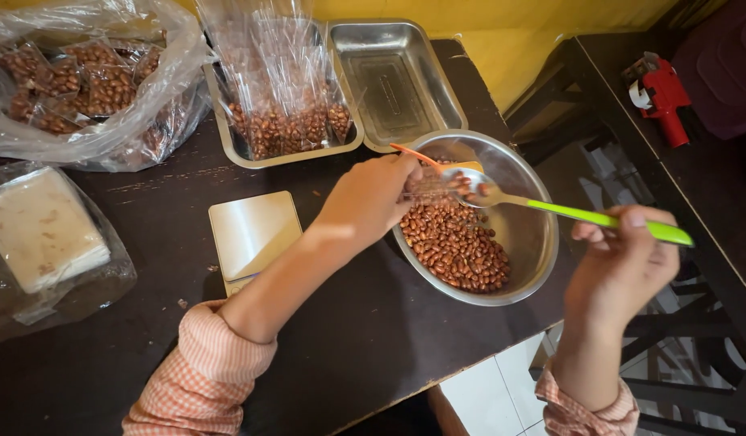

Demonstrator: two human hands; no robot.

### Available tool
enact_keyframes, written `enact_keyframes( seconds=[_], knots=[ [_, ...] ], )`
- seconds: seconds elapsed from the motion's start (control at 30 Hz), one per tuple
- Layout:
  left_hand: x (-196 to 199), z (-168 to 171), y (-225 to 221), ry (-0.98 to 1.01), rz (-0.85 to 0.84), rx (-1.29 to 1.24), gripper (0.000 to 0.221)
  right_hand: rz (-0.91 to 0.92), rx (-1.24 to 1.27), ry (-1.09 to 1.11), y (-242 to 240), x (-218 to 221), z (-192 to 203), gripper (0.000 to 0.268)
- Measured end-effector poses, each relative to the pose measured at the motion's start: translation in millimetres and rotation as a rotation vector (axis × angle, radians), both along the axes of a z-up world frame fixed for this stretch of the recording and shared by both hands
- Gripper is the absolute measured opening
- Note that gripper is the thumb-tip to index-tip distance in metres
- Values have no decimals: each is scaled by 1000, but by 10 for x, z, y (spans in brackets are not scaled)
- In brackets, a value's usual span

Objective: Weighing peanuts on a digital scale and packaging them into small plastic bags.

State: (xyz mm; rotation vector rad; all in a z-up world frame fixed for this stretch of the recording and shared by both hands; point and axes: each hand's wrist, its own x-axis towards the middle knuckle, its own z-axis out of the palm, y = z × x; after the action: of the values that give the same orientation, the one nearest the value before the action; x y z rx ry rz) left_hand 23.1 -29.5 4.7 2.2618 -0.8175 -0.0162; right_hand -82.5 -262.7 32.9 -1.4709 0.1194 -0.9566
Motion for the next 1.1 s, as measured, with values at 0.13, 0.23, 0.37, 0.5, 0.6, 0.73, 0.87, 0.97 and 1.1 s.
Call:
enact_keyframes(
  seconds=[0.13, 0.23, 0.37, 0.5, 0.6, 0.73, 0.87, 0.97, 1.1],
  knots=[
    [-42, 95, -48, 101, -34, 17, 45, 102, -352, 29, 154, -23, 40, 13],
    [-61, 168, 7, 340, -93, -168, 40, 252, -673, -60, 139, -68, 92, 12],
    [-56, 304, 114, 690, -203, -354, 29, 390, -830, -144, -58, -75, 49, 11],
    [51, 244, 184, 719, -258, -360, 27, 88, -726, -311, -151, -61, -2, 24],
    [86, 228, 228, 749, -252, -383, 34, -97, -504, -201, -180, -117, -79, 29],
    [49, 303, 237, 827, -218, -430, 35, -87, -675, 41, -108, -155, -190, 5],
    [41, 242, 228, 767, -220, -510, 41, -17, -702, 265, 126, -106, -248, 7],
    [56, 158, 207, 725, -271, -648, 45, 19, -644, 340, 239, -54, -271, 9],
    [37, 134, 169, 710, -298, -681, 48, 9, -759, 612, 64, -25, -324, 15]
  ],
)
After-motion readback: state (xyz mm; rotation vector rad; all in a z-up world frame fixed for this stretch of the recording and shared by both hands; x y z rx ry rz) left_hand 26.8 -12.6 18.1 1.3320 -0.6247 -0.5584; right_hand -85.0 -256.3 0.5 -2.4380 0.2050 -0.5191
